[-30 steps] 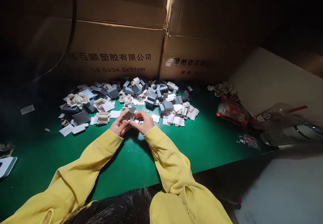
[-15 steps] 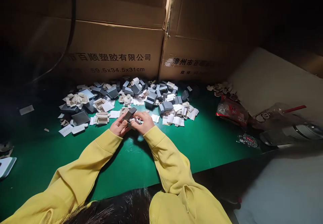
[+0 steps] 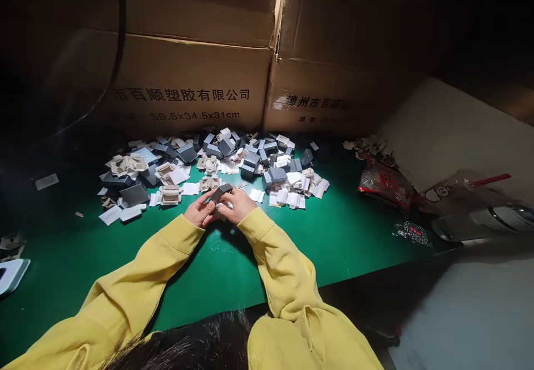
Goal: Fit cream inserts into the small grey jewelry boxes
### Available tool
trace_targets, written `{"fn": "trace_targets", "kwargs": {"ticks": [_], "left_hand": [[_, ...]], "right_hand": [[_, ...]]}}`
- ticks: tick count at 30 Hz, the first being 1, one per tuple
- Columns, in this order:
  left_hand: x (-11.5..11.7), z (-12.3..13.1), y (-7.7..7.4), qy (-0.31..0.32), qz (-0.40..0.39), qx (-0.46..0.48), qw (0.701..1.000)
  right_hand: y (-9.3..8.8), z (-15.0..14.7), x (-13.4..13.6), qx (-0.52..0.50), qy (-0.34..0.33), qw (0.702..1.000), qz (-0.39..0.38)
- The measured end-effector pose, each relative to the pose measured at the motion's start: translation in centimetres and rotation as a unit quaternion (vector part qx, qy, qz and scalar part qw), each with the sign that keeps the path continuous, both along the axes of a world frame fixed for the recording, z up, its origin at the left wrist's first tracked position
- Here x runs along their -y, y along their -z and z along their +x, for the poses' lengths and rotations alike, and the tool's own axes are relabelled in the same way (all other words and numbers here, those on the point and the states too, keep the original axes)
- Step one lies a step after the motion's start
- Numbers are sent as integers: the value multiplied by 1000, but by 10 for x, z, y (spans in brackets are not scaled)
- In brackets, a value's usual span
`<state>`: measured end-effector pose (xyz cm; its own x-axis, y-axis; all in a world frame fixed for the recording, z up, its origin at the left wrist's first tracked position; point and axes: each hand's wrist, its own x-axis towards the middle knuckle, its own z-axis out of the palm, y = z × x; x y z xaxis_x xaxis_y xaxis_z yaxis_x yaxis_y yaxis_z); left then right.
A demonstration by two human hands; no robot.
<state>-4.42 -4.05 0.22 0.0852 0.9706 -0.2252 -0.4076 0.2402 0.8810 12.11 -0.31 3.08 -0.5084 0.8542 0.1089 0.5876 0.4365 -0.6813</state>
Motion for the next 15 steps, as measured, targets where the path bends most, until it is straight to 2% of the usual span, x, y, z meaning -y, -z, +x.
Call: {"fn": "trace_targets", "kwargs": {"ticks": [6,10,15], "left_hand": [[2,3,-2,8,19,4,1000],[1,1,-4,9,1,31,999],[-3,-7,-3,14,-43,33,998]], "right_hand": [[-7,0,3,19,8,1000,-17],[-16,5,7,67,5,998,-11],[-21,3,14,92,2,993,74]]}}
